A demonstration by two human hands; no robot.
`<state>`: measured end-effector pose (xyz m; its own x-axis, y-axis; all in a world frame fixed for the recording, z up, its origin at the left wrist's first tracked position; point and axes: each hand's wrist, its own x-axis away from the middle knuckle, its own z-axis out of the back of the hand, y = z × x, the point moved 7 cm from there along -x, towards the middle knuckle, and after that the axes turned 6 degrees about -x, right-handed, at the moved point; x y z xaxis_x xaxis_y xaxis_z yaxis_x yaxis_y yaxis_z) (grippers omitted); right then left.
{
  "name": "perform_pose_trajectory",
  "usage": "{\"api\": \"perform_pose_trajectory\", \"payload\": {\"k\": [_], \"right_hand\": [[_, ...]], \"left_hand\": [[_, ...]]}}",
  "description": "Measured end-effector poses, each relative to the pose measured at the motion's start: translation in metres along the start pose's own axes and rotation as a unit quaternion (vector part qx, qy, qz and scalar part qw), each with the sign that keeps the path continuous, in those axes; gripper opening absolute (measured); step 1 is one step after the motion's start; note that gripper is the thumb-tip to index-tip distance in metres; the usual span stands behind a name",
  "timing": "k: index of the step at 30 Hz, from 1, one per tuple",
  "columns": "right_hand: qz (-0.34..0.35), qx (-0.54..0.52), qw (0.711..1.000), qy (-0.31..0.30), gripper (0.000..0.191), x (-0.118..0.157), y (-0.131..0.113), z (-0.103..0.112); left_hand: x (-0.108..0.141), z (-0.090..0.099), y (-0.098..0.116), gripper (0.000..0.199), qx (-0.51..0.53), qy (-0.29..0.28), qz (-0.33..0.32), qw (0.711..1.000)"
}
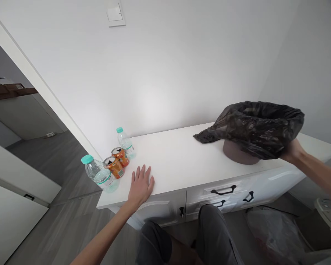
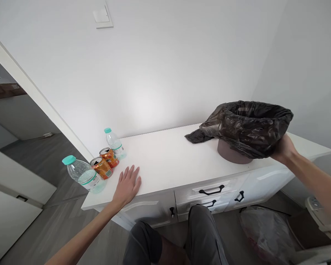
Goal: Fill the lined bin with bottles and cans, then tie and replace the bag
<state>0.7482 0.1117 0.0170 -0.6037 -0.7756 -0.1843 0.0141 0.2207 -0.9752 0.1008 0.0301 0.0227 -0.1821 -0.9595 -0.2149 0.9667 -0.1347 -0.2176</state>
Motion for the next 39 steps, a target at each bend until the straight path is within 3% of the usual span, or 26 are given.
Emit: {"api": "perform_pose_trajectory", "payload": {"k": [3,10,14,16,20,23,25,31,39], "right_hand": [[-0.146,-0.12,0.976,-0.108,0.045,0.016,0.03,-0.048],[-0.251,-0.195,0.925,-0.207,0.03,0.108,0.042,-0.167],[-0.288,-0.177,0.904,-0.263,0.029,0.157,0.032,-0.215],[-0.24,-0.151,0.918,-0.276,0.03,0.165,0.03,-0.221],[-0.125,0.026,0.968,-0.216,0.028,0.155,0.052,-0.202],[-0.043,0.155,0.97,-0.181,0.026,0.144,0.067,-0.19],[-0.001,0.193,0.963,-0.189,0.025,0.141,0.07,-0.191],[0.045,0.232,0.949,-0.209,0.021,0.144,0.063,-0.201],[0.053,0.233,0.947,-0.217,0.017,0.148,0.058,-0.203]], "left_hand": [[0.001,-0.001,-0.001,0.054,0.007,0.014,0.003,1.0],[0.007,-0.001,-0.001,0.053,0.006,0.015,0.0,1.0],[0.008,-0.005,-0.002,0.052,0.009,0.024,0.005,1.0],[0.009,-0.007,-0.002,0.052,0.012,0.034,0.005,0.999],[0.009,-0.011,-0.003,0.051,0.018,0.045,0.001,0.999],[0.008,-0.015,-0.003,0.052,0.027,0.044,-0.003,0.999],[0.006,-0.018,-0.004,0.052,0.035,0.046,-0.004,0.998],[0.002,-0.017,-0.005,0.054,0.04,0.042,-0.004,0.998],[0.002,-0.011,-0.006,0.054,0.032,0.032,-0.001,0.999]]}}
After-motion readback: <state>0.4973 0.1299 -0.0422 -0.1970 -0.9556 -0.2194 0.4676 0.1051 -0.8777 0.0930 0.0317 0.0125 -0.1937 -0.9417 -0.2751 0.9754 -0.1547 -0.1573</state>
